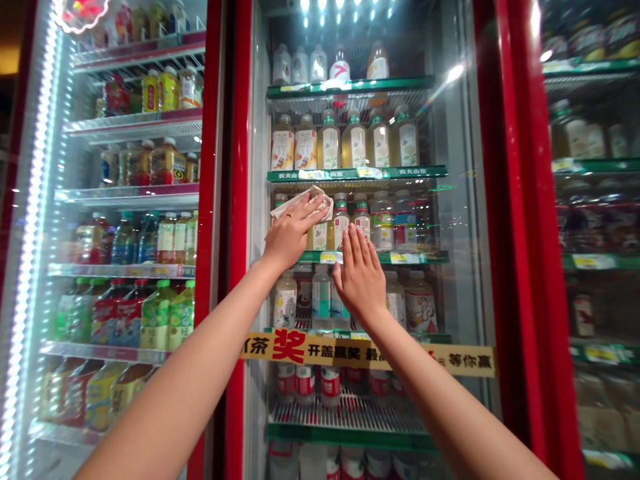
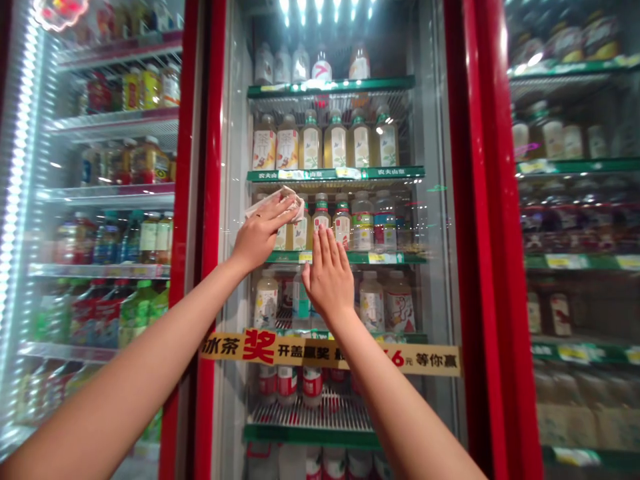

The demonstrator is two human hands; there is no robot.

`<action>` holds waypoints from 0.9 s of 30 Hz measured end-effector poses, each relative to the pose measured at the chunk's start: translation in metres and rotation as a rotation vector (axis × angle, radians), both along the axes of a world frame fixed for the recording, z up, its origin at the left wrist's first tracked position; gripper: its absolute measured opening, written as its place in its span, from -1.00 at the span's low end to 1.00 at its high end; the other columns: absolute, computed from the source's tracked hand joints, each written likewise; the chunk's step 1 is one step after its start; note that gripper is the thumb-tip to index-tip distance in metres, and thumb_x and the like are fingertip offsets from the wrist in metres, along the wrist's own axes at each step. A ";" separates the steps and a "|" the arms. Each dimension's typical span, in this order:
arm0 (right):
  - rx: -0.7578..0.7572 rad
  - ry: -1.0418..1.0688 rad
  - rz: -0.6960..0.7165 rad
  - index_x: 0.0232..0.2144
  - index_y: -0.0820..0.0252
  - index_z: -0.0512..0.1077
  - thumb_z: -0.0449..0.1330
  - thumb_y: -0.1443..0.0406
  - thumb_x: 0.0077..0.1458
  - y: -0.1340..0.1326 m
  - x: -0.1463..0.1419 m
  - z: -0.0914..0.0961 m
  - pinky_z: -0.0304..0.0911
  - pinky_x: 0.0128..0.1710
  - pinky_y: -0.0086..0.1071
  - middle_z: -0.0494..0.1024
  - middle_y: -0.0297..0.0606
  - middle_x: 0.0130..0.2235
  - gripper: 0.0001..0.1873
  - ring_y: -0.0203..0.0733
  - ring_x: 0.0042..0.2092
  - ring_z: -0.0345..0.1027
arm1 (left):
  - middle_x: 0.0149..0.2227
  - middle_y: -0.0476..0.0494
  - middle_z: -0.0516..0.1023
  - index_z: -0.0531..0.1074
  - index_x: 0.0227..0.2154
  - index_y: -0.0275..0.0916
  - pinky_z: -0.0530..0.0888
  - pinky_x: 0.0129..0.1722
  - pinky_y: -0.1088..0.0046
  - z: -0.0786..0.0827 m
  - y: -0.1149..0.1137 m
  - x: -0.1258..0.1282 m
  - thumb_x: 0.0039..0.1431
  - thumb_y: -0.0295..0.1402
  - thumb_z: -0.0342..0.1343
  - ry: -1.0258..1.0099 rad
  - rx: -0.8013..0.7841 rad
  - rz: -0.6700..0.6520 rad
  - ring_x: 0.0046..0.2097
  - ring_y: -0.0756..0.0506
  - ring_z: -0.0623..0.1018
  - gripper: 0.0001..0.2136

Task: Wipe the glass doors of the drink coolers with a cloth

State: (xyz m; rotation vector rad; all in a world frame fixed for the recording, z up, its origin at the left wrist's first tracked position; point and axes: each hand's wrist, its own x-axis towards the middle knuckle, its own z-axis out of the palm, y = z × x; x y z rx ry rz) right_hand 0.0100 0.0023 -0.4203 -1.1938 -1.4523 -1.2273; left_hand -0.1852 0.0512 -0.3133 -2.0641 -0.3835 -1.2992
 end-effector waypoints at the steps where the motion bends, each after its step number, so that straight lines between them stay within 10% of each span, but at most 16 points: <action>1: 0.003 -0.002 -0.002 0.61 0.32 -0.36 -0.08 0.22 0.47 0.000 0.001 0.000 -0.12 0.61 0.01 -0.09 -0.07 0.62 -0.15 0.00 0.63 -0.23 | 0.50 0.15 0.31 0.35 0.41 0.14 0.29 0.53 -0.09 -0.002 0.000 0.000 0.28 -0.74 -0.09 0.010 0.004 0.004 0.57 -0.10 0.21 -0.23; 21: 0.046 -0.038 0.034 0.56 0.18 -0.66 -0.10 0.23 0.49 0.002 0.004 -0.001 -0.01 0.58 0.11 -0.12 -0.07 0.63 -0.08 0.03 0.62 -0.16 | 0.48 0.15 0.36 0.40 0.37 0.12 0.28 0.55 -0.05 -0.002 0.004 -0.028 0.27 -0.73 -0.07 0.154 0.014 -0.035 0.56 -0.08 0.23 -0.26; 27: 0.029 -0.042 0.059 0.57 0.17 -0.63 -0.10 0.22 0.49 0.003 0.006 -0.002 -0.06 0.59 0.11 -0.15 -0.08 0.64 -0.09 0.05 0.62 -0.15 | 0.50 0.10 0.31 0.38 0.38 0.09 0.25 0.55 -0.13 -0.009 0.002 -0.001 0.28 -0.75 -0.13 -0.033 -0.038 -0.023 0.57 -0.08 0.19 -0.25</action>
